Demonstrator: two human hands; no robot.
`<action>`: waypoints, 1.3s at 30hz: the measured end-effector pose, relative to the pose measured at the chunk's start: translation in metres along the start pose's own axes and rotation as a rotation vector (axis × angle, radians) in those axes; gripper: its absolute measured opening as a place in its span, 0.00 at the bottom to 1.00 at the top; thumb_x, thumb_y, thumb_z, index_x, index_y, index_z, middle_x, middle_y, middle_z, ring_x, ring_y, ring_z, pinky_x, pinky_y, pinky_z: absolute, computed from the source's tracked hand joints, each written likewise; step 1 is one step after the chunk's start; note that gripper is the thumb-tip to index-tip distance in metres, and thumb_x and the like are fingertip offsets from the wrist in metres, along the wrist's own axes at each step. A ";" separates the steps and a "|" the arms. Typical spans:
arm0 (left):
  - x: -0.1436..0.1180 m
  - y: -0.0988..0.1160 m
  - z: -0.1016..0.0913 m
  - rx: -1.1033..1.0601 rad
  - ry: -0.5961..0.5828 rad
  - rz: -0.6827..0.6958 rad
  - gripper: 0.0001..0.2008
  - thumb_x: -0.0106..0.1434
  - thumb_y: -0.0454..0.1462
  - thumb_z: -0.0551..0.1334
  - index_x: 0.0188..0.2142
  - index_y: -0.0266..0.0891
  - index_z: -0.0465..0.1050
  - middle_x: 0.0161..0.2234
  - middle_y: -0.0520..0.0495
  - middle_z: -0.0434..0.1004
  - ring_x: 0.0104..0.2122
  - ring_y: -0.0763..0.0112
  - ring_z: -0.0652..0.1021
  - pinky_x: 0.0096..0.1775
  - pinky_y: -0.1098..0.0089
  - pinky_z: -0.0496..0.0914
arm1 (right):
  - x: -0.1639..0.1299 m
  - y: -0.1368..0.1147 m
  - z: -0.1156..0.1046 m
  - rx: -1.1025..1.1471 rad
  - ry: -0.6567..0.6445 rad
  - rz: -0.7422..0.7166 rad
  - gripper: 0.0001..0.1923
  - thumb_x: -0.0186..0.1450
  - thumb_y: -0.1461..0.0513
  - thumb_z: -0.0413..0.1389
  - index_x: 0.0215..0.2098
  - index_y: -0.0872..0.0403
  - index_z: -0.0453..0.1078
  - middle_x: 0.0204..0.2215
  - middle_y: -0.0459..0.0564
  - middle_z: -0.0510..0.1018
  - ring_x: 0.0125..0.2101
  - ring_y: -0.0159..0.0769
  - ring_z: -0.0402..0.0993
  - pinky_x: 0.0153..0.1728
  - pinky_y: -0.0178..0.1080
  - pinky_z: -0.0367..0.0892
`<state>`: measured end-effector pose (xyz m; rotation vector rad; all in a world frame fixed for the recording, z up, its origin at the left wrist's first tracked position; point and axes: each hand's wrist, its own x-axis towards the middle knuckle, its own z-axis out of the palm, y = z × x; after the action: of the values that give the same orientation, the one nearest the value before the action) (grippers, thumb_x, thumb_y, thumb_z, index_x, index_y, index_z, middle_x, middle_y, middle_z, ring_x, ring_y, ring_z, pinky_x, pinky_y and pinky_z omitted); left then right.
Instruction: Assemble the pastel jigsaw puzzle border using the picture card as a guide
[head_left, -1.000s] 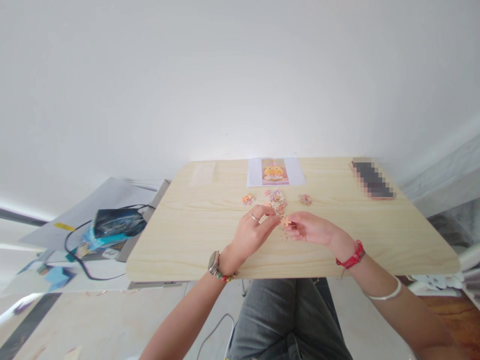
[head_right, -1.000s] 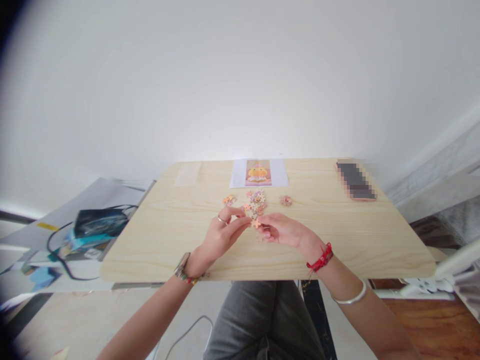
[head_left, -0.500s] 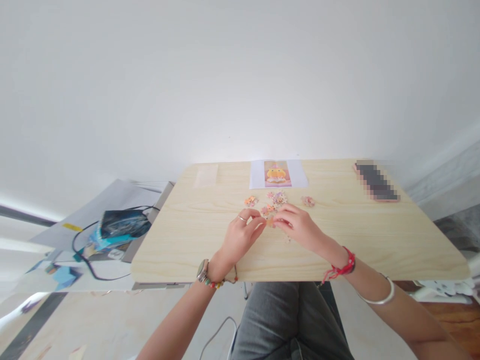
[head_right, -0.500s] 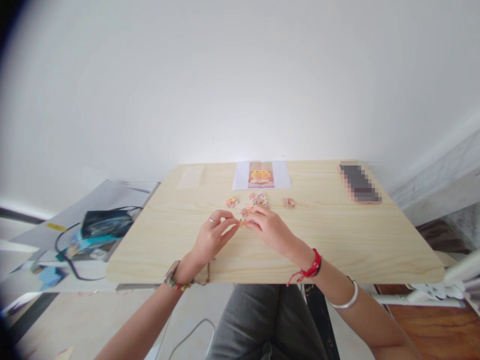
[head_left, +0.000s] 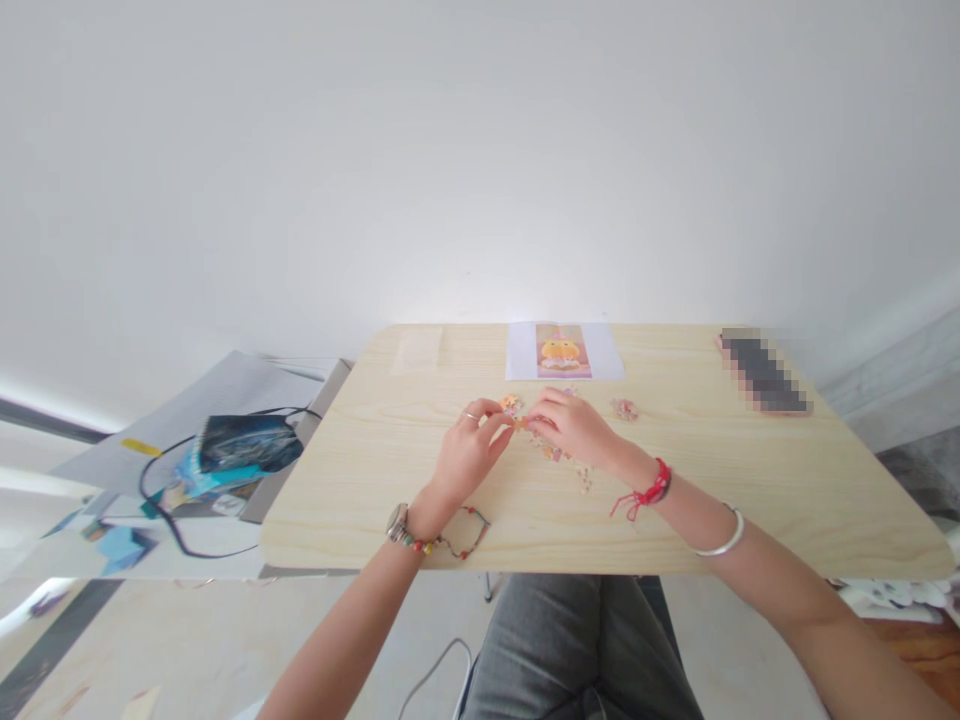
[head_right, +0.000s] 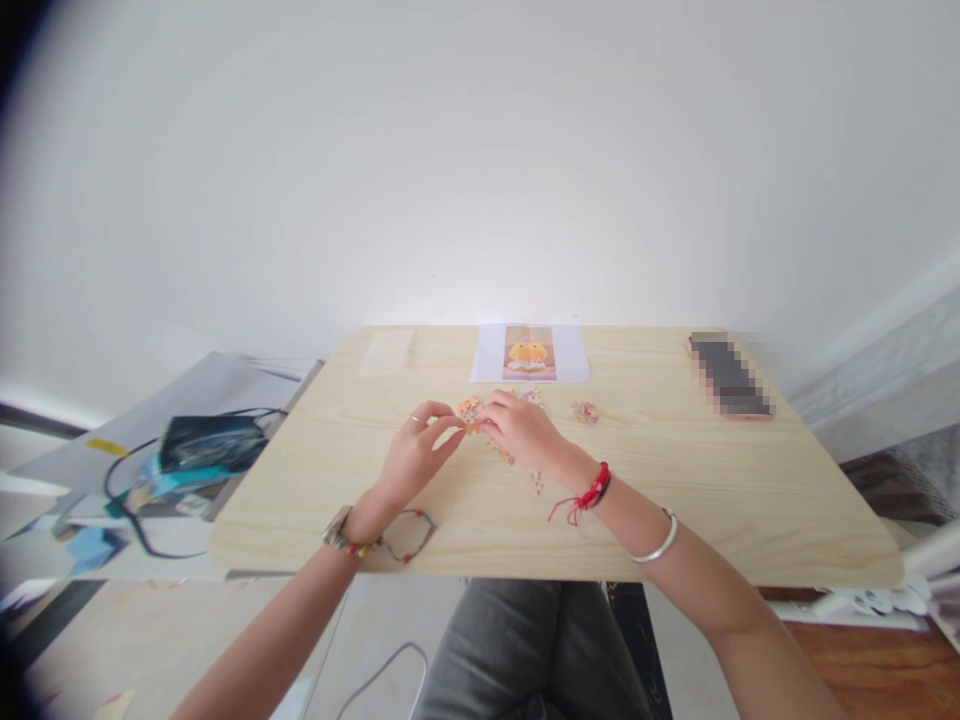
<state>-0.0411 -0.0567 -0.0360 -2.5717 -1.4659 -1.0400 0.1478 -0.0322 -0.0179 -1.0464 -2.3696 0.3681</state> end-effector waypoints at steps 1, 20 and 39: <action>0.004 -0.005 0.001 -0.008 -0.010 -0.024 0.05 0.60 0.34 0.57 0.34 0.40 0.71 0.35 0.46 0.69 0.34 0.70 0.73 0.35 0.70 0.70 | 0.007 0.003 0.001 -0.021 -0.017 0.003 0.06 0.63 0.66 0.51 0.32 0.55 0.71 0.31 0.48 0.70 0.30 0.31 0.66 0.32 0.34 0.59; 0.006 -0.025 0.005 -0.014 -0.129 -0.156 0.08 0.59 0.33 0.58 0.38 0.39 0.71 0.37 0.46 0.67 0.36 0.68 0.73 0.39 0.67 0.70 | 0.021 0.017 0.005 -0.161 -0.161 0.050 0.08 0.64 0.64 0.51 0.33 0.56 0.72 0.30 0.48 0.69 0.29 0.30 0.65 0.29 0.33 0.56; -0.009 0.000 0.018 -0.016 -0.171 0.018 0.13 0.59 0.33 0.58 0.45 0.41 0.68 0.41 0.44 0.67 0.39 0.67 0.73 0.39 0.66 0.72 | -0.018 0.001 0.013 -0.051 -0.060 0.096 0.10 0.64 0.67 0.49 0.30 0.56 0.72 0.26 0.49 0.73 0.32 0.35 0.68 0.35 0.37 0.59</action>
<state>-0.0344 -0.0580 -0.0549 -2.7399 -1.4704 -0.8522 0.1513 -0.0452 -0.0351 -1.1919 -2.3980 0.3804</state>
